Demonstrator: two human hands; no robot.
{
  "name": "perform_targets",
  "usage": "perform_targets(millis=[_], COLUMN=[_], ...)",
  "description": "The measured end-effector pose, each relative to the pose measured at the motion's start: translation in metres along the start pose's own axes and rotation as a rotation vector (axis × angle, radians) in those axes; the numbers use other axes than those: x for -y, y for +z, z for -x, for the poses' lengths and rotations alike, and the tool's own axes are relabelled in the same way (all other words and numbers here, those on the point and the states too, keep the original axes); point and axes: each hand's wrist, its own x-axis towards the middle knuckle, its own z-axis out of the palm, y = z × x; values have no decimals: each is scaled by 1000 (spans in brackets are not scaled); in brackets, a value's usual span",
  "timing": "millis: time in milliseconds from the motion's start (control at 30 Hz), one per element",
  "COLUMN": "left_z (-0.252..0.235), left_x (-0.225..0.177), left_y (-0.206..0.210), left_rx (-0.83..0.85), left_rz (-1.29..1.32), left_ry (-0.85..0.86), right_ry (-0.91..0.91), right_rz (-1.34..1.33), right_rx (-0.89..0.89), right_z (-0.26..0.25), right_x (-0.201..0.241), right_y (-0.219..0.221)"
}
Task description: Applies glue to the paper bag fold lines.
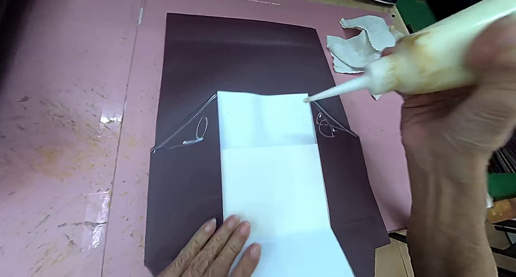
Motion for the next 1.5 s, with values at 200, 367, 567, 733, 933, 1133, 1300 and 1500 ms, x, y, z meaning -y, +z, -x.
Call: perform_targets(millis=[200, 367, 567, 733, 933, 1133, 1300, 1500], left_z=[-4, -7, -15, -15, -15, -25, -51, -67], left_x=[17, 6, -9, -11, -11, -29, -66, -75], left_y=[-9, -1, 26, 35, 38, 28, 44, 75], left_rx=[140, -56, -240, -284, -264, -168, -67, -185], left_rz=[170, 331, -8, -128, -210, -111, -25, -152], left_ry=[-123, -329, -474, -450, -431, -364, -234, -148], right_ry=[151, 257, 258, 302, 262, -13, -126, -280], right_rz=[-186, -71, 58, 34, 13, 240, 340, 299], right_rx=[192, 295, 273, 348, 260, 222, 97, 54], right_z=[10, 22, 29, 40, 34, 44, 76, 115], right_x=[0, -9, -6, 3, 4, 13, 17, 22], right_y=[-19, -12, 5, 67, 82, 15, -12, -5])
